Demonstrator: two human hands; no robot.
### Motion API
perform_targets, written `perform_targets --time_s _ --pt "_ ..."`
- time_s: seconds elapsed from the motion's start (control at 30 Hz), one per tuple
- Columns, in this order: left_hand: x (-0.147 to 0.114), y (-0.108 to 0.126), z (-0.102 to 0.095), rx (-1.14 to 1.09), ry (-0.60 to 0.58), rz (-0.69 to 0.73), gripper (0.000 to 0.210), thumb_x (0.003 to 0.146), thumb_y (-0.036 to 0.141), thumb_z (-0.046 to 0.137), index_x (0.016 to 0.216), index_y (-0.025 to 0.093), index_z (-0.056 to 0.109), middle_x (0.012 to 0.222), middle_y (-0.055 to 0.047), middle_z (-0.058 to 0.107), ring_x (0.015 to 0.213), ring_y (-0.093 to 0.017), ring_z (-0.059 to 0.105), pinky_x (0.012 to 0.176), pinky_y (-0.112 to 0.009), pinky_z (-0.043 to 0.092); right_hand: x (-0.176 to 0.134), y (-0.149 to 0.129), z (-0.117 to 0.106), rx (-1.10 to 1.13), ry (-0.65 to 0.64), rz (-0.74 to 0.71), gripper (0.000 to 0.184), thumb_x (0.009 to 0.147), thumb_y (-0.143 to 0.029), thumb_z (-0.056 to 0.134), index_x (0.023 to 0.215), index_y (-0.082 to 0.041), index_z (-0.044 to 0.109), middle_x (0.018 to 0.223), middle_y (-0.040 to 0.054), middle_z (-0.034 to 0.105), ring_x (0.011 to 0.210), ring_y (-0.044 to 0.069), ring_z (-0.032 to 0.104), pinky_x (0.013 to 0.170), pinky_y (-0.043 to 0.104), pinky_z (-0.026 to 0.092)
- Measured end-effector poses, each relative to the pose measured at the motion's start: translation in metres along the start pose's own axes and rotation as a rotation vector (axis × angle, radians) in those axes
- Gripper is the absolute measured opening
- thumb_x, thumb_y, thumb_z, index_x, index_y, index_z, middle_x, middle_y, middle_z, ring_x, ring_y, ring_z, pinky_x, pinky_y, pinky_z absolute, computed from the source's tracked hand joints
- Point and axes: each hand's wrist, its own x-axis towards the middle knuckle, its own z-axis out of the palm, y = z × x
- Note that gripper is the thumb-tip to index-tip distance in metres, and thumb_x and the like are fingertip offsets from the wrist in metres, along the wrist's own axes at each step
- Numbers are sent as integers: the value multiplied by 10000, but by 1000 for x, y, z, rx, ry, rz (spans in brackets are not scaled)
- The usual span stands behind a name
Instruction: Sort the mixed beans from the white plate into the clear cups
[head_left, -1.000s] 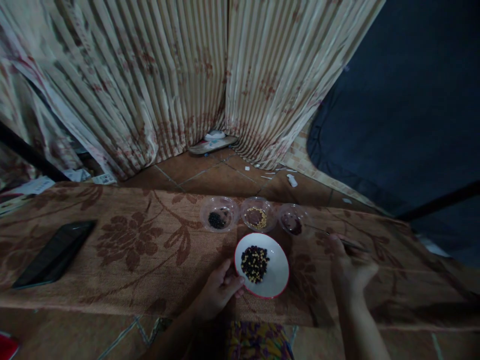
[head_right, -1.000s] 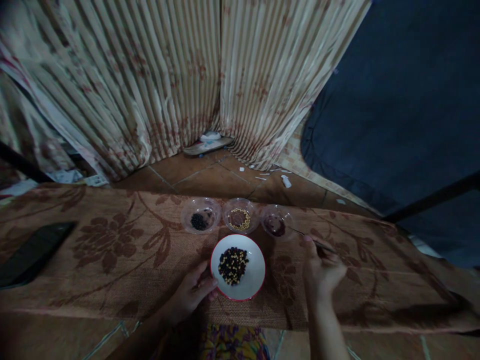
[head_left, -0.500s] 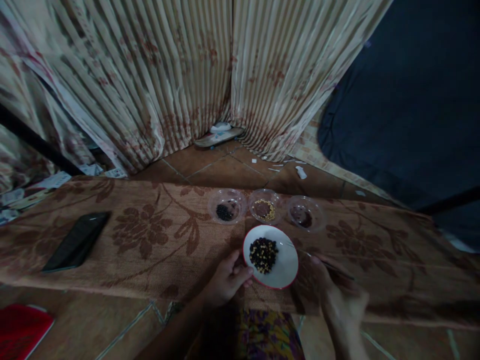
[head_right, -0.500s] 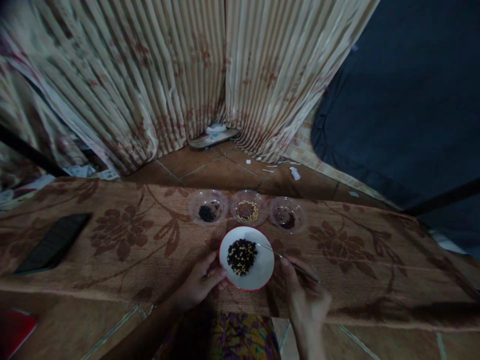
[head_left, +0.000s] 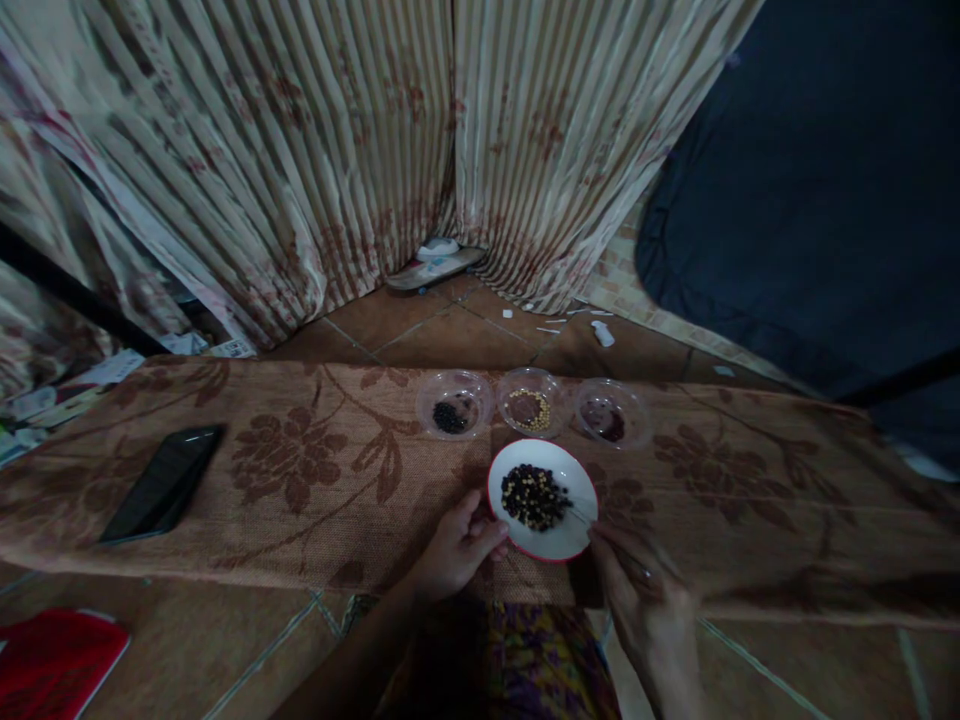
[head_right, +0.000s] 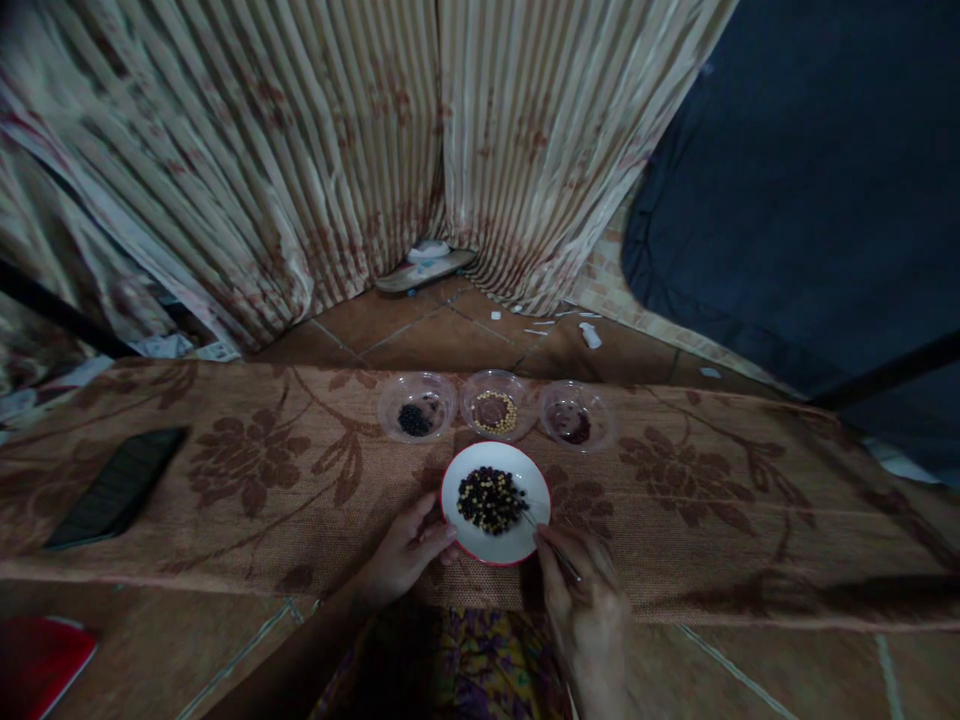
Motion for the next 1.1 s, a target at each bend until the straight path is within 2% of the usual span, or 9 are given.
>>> perform_targets --time_s 0.1,0.27,0.5,0.63,0.7,0.8,0.9,1.03,1.1 --pt "0 0 0 -6 8 -20 464 843 476 673 1164 164 554 748 -1 634 640 -138 608 608 -256 508 0 -8 -1 49 27 43 212 819 -403 676 832 -214 770 897 83 730 820 215 691 738 339 575" --pt "0 0 0 -31 1 -13 488 836 475 680 1190 169 541 772 -1 633 645 -137 608 610 -256 510 -7 -21 5 107 -54 158 258 817 -448 667 832 -214 776 883 82 744 790 212 705 695 312 581" --pt "-1 4 1 -43 3 -37 509 827 480 686 1201 168 541 766 5 628 655 -136 611 619 -258 513 -20 -12 -7 43 -18 305 304 804 -500 667 871 -223 772 942 72 763 867 229 718 685 279 578" --pt "0 1 1 -53 5 -37 500 822 485 689 1180 172 536 782 4 634 651 -132 608 614 -255 509 -26 -13 -9 61 50 398 327 778 -510 690 861 -204 771 872 79 772 699 206 718 517 235 545" --pt "0 0 0 -39 -1 -35 470 829 482 682 1154 173 544 778 3 636 654 -133 611 616 -254 508 -30 -14 -7 93 37 416 324 790 -496 682 893 -202 770 891 80 773 654 189 711 474 218 526" --pt "0 0 -1 -22 -4 -33 451 846 461 673 1163 169 543 784 -1 640 664 -131 611 620 -249 506 -37 -13 -3 131 -9 385 310 810 -469 668 941 -208 771 977 85 766 634 172 709 438 199 513" --pt "0 0 -1 -23 2 -29 472 852 462 667 1189 162 530 789 -6 646 657 -127 605 608 -244 501 -46 -10 1 129 -25 284 279 832 -438 646 956 -222 772 1005 83 758 732 188 729 432 179 513" --pt "0 1 -2 16 5 -19 526 848 477 666 1238 160 510 792 -7 648 643 -131 604 610 -262 511 -50 -8 6 134 -88 43 202 860 -331 624 976 -239 762 949 60 768 838 196 741 672 216 594" --pt "0 2 -3 36 17 -22 545 840 498 668 1241 163 515 784 -4 639 645 -134 603 603 -261 508 -50 -7 9 143 -106 0 188 862 -304 628 986 -242 754 945 55 769 849 194 743 725 226 596"
